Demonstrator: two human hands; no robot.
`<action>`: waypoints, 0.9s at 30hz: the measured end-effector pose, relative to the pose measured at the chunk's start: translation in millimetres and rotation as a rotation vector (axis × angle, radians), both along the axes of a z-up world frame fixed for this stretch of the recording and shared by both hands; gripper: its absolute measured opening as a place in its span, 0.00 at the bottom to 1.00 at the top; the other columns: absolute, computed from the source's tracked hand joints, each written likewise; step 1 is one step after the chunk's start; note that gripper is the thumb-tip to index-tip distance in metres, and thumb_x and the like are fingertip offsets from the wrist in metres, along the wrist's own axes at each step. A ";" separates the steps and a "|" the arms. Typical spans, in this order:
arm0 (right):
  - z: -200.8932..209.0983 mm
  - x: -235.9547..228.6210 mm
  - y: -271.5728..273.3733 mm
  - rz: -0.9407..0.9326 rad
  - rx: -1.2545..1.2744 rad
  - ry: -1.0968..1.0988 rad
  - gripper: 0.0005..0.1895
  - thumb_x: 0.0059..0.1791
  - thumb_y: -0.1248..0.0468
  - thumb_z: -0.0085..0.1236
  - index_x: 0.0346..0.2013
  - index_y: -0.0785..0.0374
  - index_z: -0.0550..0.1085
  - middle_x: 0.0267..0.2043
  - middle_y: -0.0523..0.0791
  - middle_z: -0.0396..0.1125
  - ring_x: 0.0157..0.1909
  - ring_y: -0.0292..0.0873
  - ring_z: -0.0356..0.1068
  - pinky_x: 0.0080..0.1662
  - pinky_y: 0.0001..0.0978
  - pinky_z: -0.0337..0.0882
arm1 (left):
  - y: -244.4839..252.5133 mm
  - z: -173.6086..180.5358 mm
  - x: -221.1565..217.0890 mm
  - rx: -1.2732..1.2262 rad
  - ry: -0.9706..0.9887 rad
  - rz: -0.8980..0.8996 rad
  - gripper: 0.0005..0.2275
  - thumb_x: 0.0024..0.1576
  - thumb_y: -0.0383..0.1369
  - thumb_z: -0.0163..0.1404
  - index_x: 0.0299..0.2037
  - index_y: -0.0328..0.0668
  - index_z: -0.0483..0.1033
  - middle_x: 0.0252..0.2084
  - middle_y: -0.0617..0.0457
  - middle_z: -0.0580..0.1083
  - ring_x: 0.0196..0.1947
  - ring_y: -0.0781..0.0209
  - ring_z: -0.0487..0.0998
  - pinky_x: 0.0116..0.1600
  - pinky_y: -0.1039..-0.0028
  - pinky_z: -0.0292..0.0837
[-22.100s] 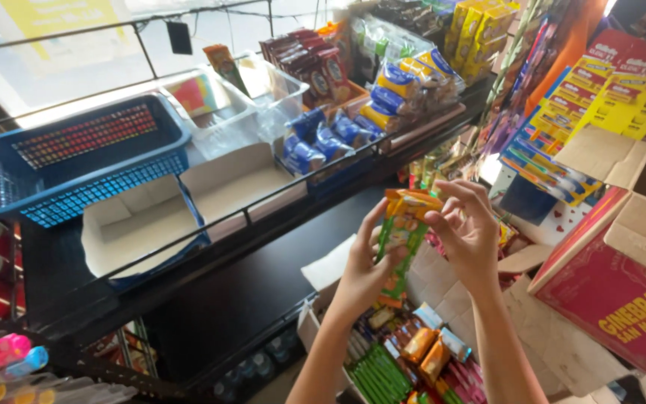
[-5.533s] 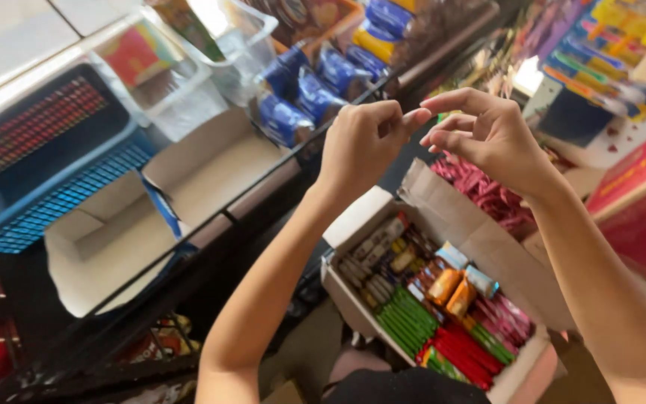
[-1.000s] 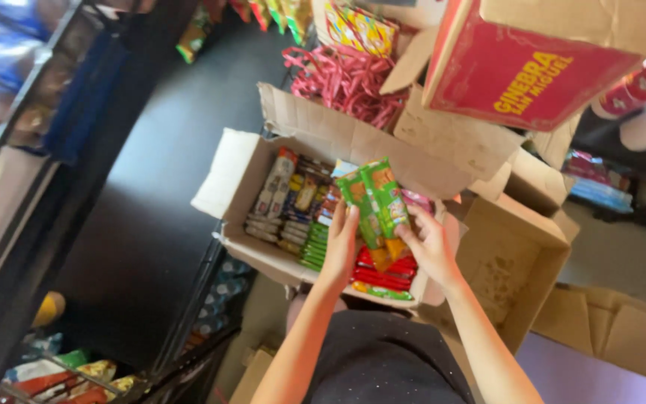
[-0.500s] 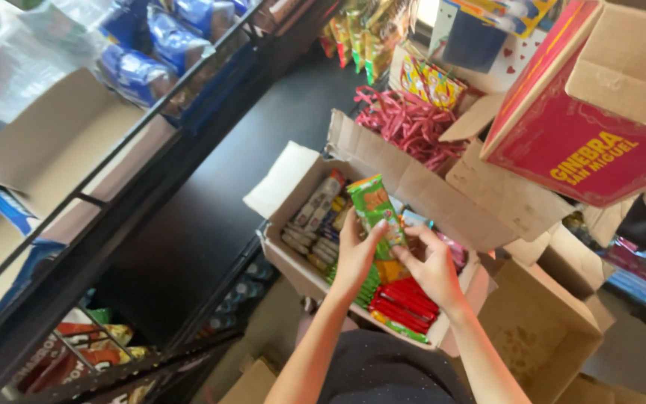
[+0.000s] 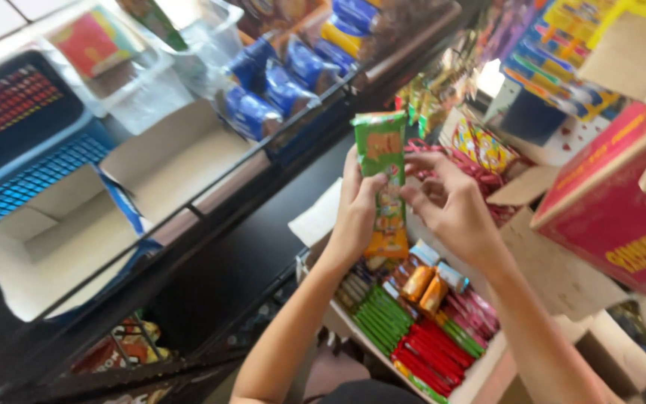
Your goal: Organizing and sorting various snack packages into boxes and shelves in a grocery store.
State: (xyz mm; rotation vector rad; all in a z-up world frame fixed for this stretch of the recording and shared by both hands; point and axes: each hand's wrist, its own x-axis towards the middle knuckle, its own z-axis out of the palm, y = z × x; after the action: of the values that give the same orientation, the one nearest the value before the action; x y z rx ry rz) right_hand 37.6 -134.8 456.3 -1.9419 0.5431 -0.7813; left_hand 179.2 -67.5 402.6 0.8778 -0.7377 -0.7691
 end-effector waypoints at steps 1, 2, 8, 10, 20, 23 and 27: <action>9.6 15.6 -10.2 0.016 -0.010 -0.005 0.19 0.53 0.69 0.58 0.59 0.66 0.69 0.46 0.41 0.70 0.40 0.27 0.67 0.40 0.20 0.71 | -3.8 9.6 13.6 -0.010 -0.005 0.016 0.25 0.59 0.24 0.40 0.69 0.36 0.57 0.61 0.47 0.69 0.61 0.58 0.70 0.66 0.68 0.65; 19.2 31.8 -19.8 0.055 0.038 0.001 0.20 0.52 0.68 0.59 0.59 0.66 0.69 0.45 0.41 0.69 0.37 0.28 0.66 0.34 0.21 0.68 | -6.8 19.4 27.6 -0.069 -0.013 0.014 0.25 0.60 0.24 0.40 0.71 0.36 0.55 0.62 0.47 0.68 0.62 0.58 0.69 0.67 0.69 0.64; 88.6 135.2 -55.4 0.264 0.099 -0.044 0.18 0.54 0.68 0.57 0.58 0.66 0.69 0.43 0.41 0.72 0.35 0.28 0.67 0.30 0.21 0.65 | -16.1 76.7 116.7 -0.154 -0.161 0.160 0.26 0.63 0.23 0.42 0.72 0.34 0.53 0.62 0.44 0.67 0.60 0.58 0.70 0.63 0.69 0.69; 106.6 171.8 -63.1 0.326 0.109 -0.068 0.17 0.54 0.68 0.57 0.57 0.67 0.69 0.44 0.41 0.72 0.34 0.29 0.67 0.29 0.22 0.64 | -18.7 94.5 148.7 -0.144 -0.213 0.220 0.25 0.63 0.22 0.43 0.72 0.34 0.53 0.60 0.43 0.67 0.57 0.58 0.72 0.59 0.69 0.73; 135.3 339.9 -125.7 0.417 -0.146 -0.194 0.17 0.51 0.73 0.61 0.54 0.70 0.70 0.51 0.46 0.72 0.46 0.34 0.73 0.37 0.25 0.75 | -35.2 171.2 321.8 -0.067 -0.736 0.395 0.23 0.56 0.28 0.60 0.61 0.32 0.67 0.49 0.44 0.80 0.44 0.59 0.84 0.45 0.69 0.82; 146.5 377.9 -133.1 0.407 -0.218 -0.248 0.20 0.50 0.72 0.62 0.55 0.71 0.68 0.51 0.48 0.71 0.44 0.35 0.74 0.37 0.27 0.77 | -38.6 200.9 347.2 0.031 -0.927 0.520 0.25 0.53 0.32 0.64 0.58 0.34 0.69 0.47 0.44 0.82 0.39 0.58 0.85 0.41 0.68 0.81; 142.0 424.2 -149.0 0.453 -0.275 -0.276 0.22 0.50 0.71 0.63 0.56 0.73 0.67 0.49 0.50 0.72 0.43 0.39 0.76 0.39 0.28 0.78 | -44.5 216.4 372.5 0.209 -0.943 0.629 0.31 0.48 0.31 0.63 0.62 0.40 0.63 0.45 0.41 0.81 0.41 0.51 0.86 0.42 0.65 0.80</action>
State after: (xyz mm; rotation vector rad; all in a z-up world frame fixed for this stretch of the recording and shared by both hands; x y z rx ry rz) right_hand 461.8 -283.8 598.4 -2.0514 -0.1786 -0.8367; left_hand 551.7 -112.0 619.1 1.5908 -1.1160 0.1851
